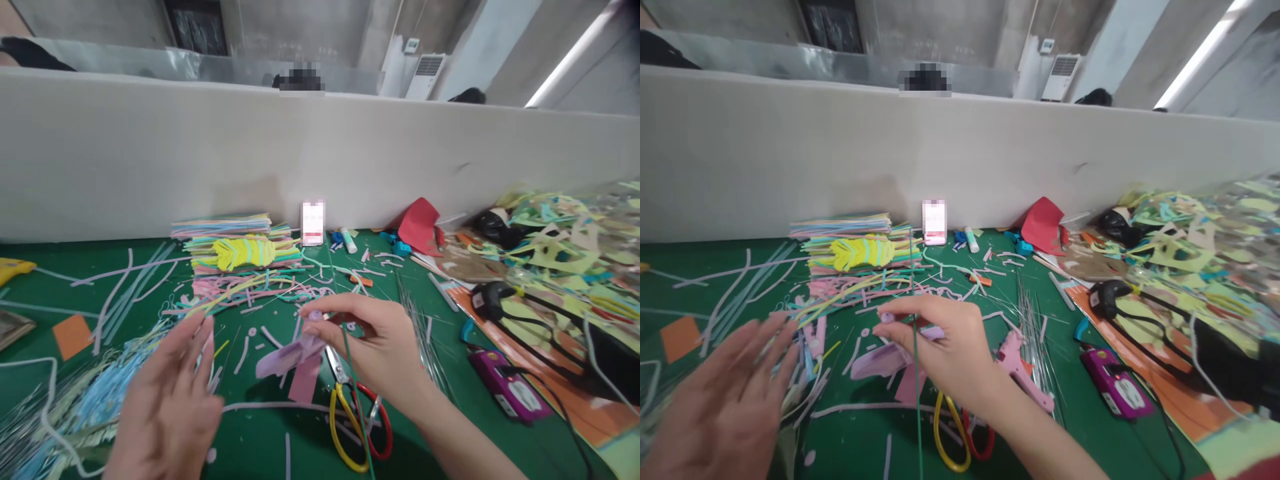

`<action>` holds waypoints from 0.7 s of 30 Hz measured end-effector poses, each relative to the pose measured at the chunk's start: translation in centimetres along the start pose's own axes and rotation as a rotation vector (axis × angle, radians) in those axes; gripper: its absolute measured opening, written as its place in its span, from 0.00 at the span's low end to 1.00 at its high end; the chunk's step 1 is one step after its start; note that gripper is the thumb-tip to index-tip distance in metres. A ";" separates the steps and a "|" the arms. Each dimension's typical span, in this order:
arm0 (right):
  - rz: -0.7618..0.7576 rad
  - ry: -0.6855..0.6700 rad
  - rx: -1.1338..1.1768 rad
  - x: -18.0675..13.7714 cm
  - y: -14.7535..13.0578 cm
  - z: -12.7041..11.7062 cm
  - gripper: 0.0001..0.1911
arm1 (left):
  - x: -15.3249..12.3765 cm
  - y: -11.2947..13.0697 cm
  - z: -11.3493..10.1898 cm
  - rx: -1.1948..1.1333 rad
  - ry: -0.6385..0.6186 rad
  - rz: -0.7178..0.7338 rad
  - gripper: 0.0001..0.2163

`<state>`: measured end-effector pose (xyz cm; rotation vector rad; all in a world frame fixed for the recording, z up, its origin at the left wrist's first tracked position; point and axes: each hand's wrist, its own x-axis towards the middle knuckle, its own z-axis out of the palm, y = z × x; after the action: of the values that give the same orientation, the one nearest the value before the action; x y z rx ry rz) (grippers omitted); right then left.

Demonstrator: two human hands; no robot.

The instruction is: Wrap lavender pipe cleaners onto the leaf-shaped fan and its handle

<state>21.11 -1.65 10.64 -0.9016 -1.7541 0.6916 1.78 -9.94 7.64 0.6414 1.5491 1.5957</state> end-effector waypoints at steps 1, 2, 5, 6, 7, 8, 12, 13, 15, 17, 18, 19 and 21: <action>0.008 0.000 -0.010 0.0 0.0 0.2 0.05 | 0.3 0.8 1.1 0.114 -0.134 0.219 0.17; 0.009 -0.004 -0.020 -0.1 0.1 0.3 0.06 | 0.6 1.5 2.3 0.269 -0.300 0.356 0.14; -0.007 -0.051 -0.058 -0.3 0.1 0.1 0.07 | 1.7 2.4 5.6 0.362 -0.441 0.646 0.12; -0.008 -0.074 -0.074 -0.3 0.1 -0.2 0.08 | 2.0 2.4 6.5 0.345 -0.452 0.663 0.11; -0.008 -0.101 -0.086 -0.4 0.2 -0.6 0.09 | 2.1 2.3 7.4 0.291 -0.456 0.648 0.10; 0.001 -0.129 -0.091 -0.4 0.4 -1.1 0.11 | 2.0 2.3 8.1 0.219 -0.436 0.589 0.09; 0.075 -0.084 0.050 -0.1 1.5 -3.6 0.14 | 1.1 2.5 9.8 -0.106 -0.317 0.195 0.10; 0.092 -0.008 0.098 0.1 1.8 -4.1 0.14 | 0.9 2.6 10.0 -0.131 -0.305 0.144 0.11; 0.102 0.156 0.156 0.4 2.0 -5.0 0.14 | 0.7 2.7 10.1 -0.080 -0.319 0.147 0.11; 0.099 0.250 0.173 0.6 1.7 -5.4 0.14 | 0.6 2.7 10.0 0.031 -0.324 0.232 0.10; 0.093 0.264 0.178 0.6 1.3 -5.5 0.14 | 0.7 2.6 9.9 0.084 -0.332 0.281 0.09; 0.082 0.270 0.185 0.6 0.9 -5.5 0.15 | 0.7 2.5 9.8 0.122 -0.338 0.325 0.08; 0.059 0.277 0.189 0.4 -0.2 -5.3 0.15 | 0.7 2.4 9.7 0.132 -0.331 0.378 0.06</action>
<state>26.01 -1.16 12.75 -0.8763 -1.3982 0.7214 8.80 -3.62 11.00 1.2655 1.3451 1.5610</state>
